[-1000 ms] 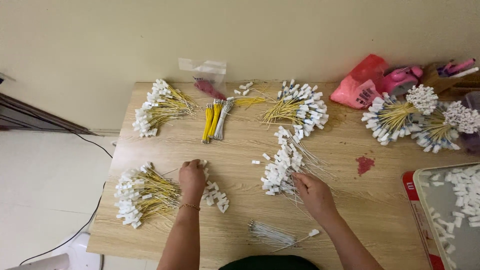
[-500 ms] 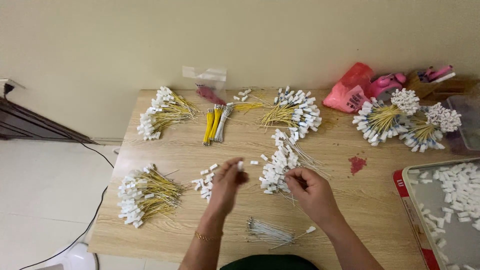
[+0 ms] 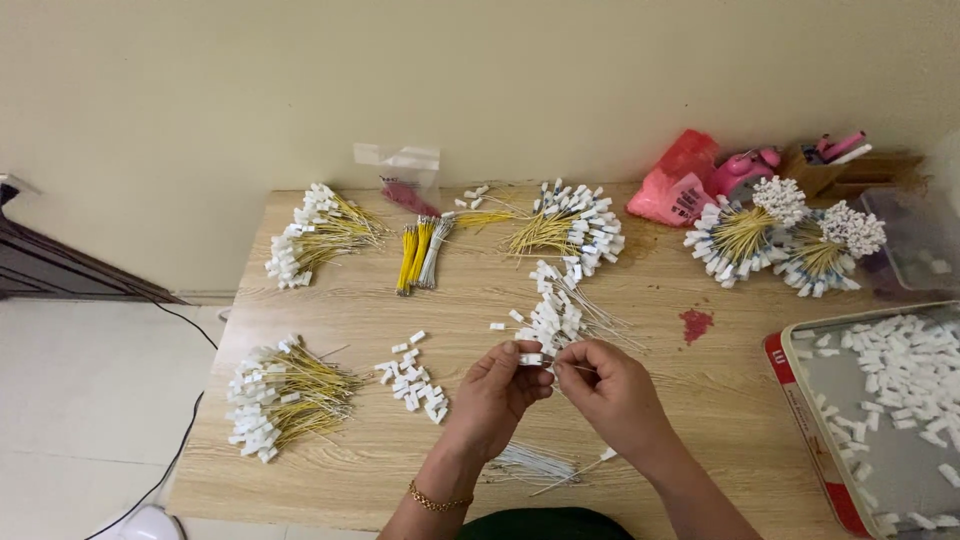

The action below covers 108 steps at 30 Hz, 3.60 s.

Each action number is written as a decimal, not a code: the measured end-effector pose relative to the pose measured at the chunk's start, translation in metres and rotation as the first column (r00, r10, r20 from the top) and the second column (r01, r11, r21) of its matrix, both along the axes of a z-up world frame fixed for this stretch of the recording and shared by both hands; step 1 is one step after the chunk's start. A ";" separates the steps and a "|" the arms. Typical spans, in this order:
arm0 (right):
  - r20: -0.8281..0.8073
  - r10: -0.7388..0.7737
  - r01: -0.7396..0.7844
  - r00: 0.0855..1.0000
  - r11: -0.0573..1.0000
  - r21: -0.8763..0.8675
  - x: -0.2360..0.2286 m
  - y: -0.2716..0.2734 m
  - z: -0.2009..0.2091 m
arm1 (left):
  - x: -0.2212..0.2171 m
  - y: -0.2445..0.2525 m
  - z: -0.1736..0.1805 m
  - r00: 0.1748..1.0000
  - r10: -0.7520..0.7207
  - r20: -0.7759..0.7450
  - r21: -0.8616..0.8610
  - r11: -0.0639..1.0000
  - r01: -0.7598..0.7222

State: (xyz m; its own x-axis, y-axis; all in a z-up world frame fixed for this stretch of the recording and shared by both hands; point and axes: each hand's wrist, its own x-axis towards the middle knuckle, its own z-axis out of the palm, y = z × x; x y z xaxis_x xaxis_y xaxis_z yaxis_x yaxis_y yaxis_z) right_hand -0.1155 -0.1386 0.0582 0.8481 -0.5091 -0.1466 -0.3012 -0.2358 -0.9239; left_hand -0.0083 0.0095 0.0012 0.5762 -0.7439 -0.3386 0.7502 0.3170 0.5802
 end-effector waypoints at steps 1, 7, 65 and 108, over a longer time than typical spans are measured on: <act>0.001 -0.001 0.001 1.000 1.000 0.001 0.000 0.000 -0.002 | 0.000 0.000 0.001 1.000 -0.001 0.001 0.001 1.000 0.001; 0.084 0.002 0.000 0.996 1.000 -0.023 -0.002 -0.001 -0.008 | -0.002 -0.001 0.008 0.997 0.022 -0.070 -0.021 0.999 -0.024; -0.399 0.239 -0.433 0.885 0.736 -0.520 -0.086 -0.003 -0.164 | 0.120 0.073 -0.149 0.042 -0.766 0.641 0.393 0.281 -0.875; -0.482 0.457 -0.663 0.748 0.551 -0.506 -0.026 0.065 -0.203 | -0.014 0.103 -0.133 0.880 0.116 0.461 0.454 0.821 -0.347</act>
State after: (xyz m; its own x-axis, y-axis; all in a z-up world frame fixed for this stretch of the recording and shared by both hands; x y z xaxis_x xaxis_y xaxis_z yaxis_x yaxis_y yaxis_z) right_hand -0.1412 -0.0738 -0.1451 0.9666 0.0044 -0.2561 -0.1008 -0.9126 -0.3962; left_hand -0.0221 0.1128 -0.1321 0.8750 -0.3545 -0.3299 0.3609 0.0233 0.9323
